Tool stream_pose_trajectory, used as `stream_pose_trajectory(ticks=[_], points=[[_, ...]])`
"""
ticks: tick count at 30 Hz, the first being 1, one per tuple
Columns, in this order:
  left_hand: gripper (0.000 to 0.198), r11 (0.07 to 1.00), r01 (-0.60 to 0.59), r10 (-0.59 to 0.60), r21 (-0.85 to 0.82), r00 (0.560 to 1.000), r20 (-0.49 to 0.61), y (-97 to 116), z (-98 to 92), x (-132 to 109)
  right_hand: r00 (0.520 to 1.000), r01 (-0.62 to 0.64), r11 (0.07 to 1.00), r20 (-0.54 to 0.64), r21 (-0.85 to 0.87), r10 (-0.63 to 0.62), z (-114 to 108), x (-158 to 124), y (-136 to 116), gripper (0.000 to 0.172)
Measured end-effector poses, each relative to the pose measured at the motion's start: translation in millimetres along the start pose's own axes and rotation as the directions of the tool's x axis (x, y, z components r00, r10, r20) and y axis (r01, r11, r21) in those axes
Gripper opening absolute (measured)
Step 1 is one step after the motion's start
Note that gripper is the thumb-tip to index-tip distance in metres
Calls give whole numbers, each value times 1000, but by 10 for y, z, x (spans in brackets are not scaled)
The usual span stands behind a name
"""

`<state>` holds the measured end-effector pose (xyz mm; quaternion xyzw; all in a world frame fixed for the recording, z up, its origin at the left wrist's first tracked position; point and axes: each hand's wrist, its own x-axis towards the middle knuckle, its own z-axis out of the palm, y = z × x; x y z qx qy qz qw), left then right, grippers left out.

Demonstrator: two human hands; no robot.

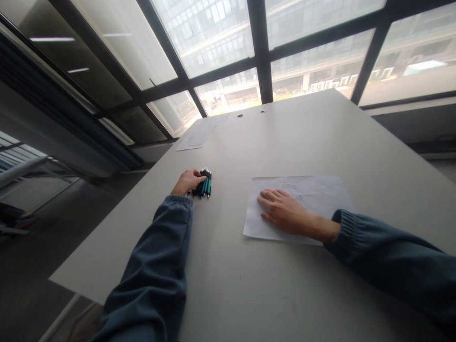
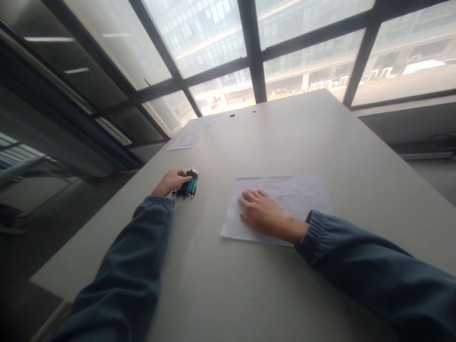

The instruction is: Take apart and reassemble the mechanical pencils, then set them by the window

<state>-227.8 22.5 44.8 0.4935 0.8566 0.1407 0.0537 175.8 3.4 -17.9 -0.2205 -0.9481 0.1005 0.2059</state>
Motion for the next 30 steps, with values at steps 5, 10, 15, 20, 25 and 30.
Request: stream_pose_trajectory(ticks=[5, 10, 15, 20, 25, 30], points=[[23, 994, -3, 2, 108, 1000, 13, 73, -23, -44, 999, -36, 999, 8, 1, 36, -24, 7, 105, 35], [26, 984, -18, 14, 179, 1000, 20, 89, -33, -86, 997, 41, 999, 70, -4, -40, -60, 7, 177, 43], [28, 978, -40, 41, 206, 999, 0, 158, -111, -176, 993, 61, 998, 97, -7, -60, -58, -2, 244, 46], [28, 983, -152, 166, 102, 976, -144, 479, -300, -416, 997, 76, 997, 33, -9, -76, -75, 22, 212, 38], [33, 840, -400, 399, -366, 913, -82, 995, -342, -882, 981, 21, 996, -193, 82, -5, -111, 65, 169, 30], [29, 516, -380, 461, -768, 879, -125, 1405, -60, -1294, 911, -79, 902, -337, 424, 238, -97, 95, 129, 26]])
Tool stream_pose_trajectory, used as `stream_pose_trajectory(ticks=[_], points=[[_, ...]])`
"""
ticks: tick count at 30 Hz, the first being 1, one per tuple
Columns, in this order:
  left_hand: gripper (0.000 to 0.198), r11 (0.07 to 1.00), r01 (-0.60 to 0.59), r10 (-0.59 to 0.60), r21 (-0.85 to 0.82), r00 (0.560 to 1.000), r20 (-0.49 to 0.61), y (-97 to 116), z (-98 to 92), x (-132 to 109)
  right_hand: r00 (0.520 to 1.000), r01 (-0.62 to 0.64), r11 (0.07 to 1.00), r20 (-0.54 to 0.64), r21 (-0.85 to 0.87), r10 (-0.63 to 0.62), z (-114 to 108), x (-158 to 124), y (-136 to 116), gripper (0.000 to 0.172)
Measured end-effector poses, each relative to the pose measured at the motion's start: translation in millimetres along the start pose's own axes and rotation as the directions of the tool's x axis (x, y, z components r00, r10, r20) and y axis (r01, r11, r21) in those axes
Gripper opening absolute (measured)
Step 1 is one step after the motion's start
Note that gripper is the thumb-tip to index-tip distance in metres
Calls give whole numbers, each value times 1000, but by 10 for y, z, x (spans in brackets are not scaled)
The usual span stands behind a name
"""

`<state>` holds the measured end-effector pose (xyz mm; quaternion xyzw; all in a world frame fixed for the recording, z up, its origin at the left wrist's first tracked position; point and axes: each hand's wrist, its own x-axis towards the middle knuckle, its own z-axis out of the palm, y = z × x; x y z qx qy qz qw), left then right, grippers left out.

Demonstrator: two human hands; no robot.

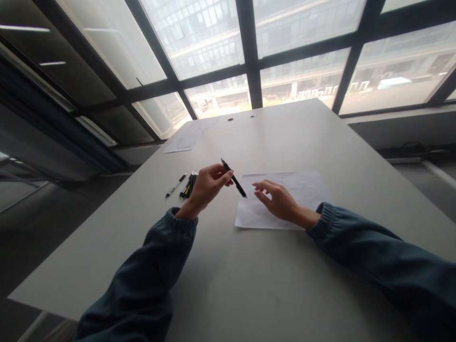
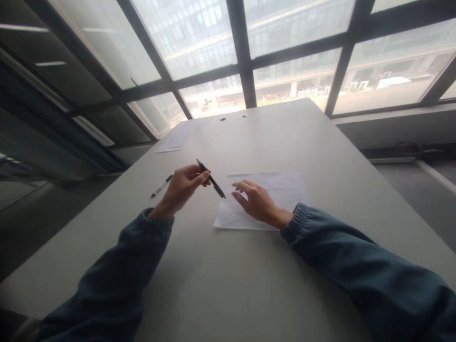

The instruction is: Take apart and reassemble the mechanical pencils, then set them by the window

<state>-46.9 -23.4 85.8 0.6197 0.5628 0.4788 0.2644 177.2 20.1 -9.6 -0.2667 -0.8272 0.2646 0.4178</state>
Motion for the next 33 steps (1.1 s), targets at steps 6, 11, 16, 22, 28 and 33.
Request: stream_pose_trajectory(ticks=[6, 11, 16, 22, 28, 33], points=[[29, 942, -46, 32, -333, 998, -48, -244, 442, -190, 968, -174, 913, -105, 369, 227, -73, -68, 21, 25], [28, 953, -45, 25, -300, 997, -70, -441, 627, -263, 943, -218, 913, -164, 346, 288, -327, -234, 183, 26], [25, 971, -109, 103, -213, 994, -41, -616, 719, -248, 948, -224, 892, -125, 392, 293, -511, -388, 317, 29], [28, 970, -111, 92, -215, 991, -97, -676, 801, -203, 884, -258, 866, -257, 428, 390, -612, -391, 369, 21], [30, 981, -89, 58, -172, 983, -177, -714, 787, -185, 863, -249, 893, -332, 375, 380, -630, -350, 378, 21], [33, 986, -70, 44, -154, 985, -169, -759, 750, -207, 855, -249, 880, -336, 404, 396, -608, -351, 386, 22]])
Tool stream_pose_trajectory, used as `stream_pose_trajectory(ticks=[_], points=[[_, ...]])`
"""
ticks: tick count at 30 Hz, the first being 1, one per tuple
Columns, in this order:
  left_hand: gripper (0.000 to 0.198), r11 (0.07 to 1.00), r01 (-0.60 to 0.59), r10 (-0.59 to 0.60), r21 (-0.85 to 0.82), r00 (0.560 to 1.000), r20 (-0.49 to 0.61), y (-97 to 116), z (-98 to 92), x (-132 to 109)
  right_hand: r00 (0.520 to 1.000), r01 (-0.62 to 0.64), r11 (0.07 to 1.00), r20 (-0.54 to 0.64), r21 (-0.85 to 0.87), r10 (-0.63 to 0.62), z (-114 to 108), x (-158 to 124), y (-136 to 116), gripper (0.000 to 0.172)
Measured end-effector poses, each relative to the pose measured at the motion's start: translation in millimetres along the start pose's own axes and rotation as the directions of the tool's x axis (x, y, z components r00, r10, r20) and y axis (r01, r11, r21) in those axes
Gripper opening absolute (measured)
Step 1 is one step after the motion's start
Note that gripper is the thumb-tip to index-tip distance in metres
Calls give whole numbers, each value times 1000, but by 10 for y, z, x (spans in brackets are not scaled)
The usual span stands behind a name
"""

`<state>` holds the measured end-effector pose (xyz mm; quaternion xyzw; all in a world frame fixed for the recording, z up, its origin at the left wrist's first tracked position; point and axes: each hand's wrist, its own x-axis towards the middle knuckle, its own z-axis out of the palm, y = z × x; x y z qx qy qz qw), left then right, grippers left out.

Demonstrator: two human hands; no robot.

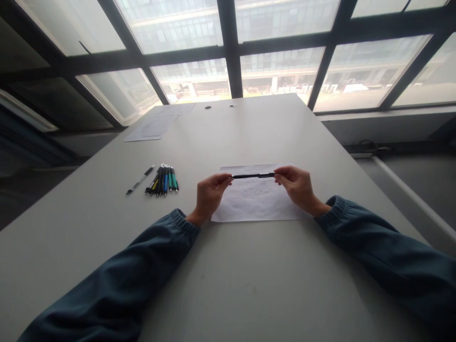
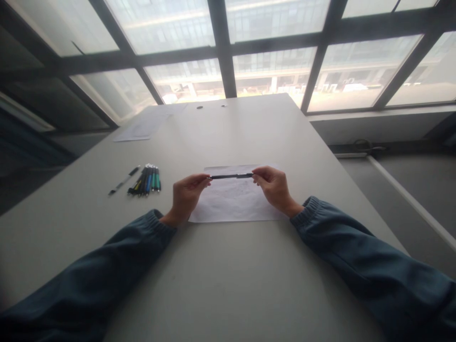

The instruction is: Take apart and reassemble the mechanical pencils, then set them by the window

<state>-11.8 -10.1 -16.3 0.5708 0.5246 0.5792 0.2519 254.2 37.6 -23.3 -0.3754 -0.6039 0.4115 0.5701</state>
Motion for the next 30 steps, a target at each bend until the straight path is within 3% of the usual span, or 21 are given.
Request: stream_pose_trajectory(ticks=[16, 30], points=[[23, 996, -86, 85, 13, 995, 54, 51, -26, -7, 1000, 14, 1000, -19, -20, -14, -3, 3, -15, 16], [24, 998, -64, 62, 21, 997, 53, 32, -36, 0, 1000, 27, 999, -6, -32, -27, 1, 3, -37, 16]])
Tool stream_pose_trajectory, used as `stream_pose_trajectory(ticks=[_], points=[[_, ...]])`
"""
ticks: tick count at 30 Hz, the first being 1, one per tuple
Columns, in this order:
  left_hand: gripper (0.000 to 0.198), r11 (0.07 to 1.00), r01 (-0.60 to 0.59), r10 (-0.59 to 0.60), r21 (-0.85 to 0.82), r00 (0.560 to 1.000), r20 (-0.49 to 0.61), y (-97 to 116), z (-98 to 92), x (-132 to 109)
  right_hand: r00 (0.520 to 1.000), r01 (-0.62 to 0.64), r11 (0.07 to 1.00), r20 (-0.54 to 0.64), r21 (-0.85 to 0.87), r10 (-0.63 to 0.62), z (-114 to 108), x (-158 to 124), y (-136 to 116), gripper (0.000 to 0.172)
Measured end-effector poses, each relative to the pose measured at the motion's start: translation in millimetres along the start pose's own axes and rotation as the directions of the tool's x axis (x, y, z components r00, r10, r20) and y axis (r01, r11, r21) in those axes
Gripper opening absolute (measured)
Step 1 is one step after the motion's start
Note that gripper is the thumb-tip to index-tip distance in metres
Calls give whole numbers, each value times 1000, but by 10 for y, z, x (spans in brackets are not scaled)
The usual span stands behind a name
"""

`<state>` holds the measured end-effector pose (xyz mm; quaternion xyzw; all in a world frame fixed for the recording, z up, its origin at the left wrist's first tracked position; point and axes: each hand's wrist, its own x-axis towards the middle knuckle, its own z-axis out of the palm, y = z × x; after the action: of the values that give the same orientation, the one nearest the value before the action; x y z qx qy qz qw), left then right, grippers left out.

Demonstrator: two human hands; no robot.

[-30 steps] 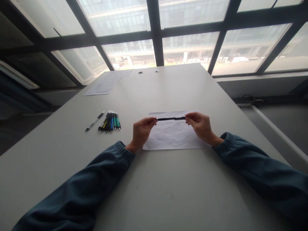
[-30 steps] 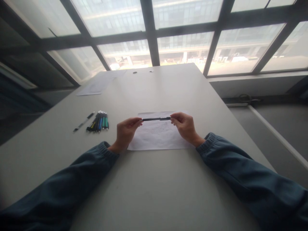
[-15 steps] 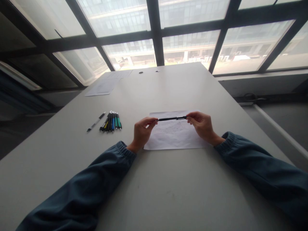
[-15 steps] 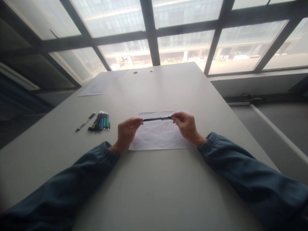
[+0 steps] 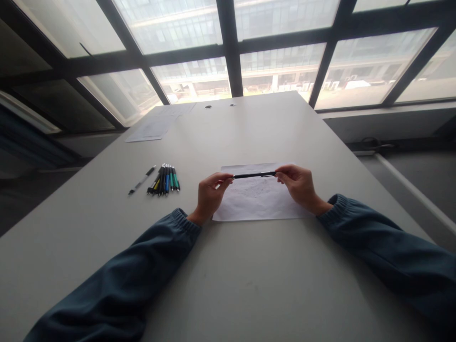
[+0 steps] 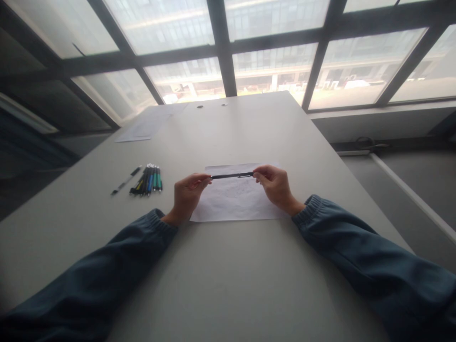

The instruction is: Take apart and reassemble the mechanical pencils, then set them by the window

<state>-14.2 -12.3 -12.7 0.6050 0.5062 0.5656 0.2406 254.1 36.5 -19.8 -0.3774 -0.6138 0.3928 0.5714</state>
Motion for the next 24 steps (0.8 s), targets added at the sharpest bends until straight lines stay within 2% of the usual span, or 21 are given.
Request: stream_pose_trajectory(ticks=[8, 24], points=[[28, 999, 35, -35, -1, 999, -13, -4, 1, 6, 1000, 2, 1000, 16, -18, -2, -2, -7, 21, 20], [31, 998, 60, -60, 1, 998, -12, -37, -20, 17, 999, 15, 1000, 47, -26, -14, 2, -10, 37, 17]])
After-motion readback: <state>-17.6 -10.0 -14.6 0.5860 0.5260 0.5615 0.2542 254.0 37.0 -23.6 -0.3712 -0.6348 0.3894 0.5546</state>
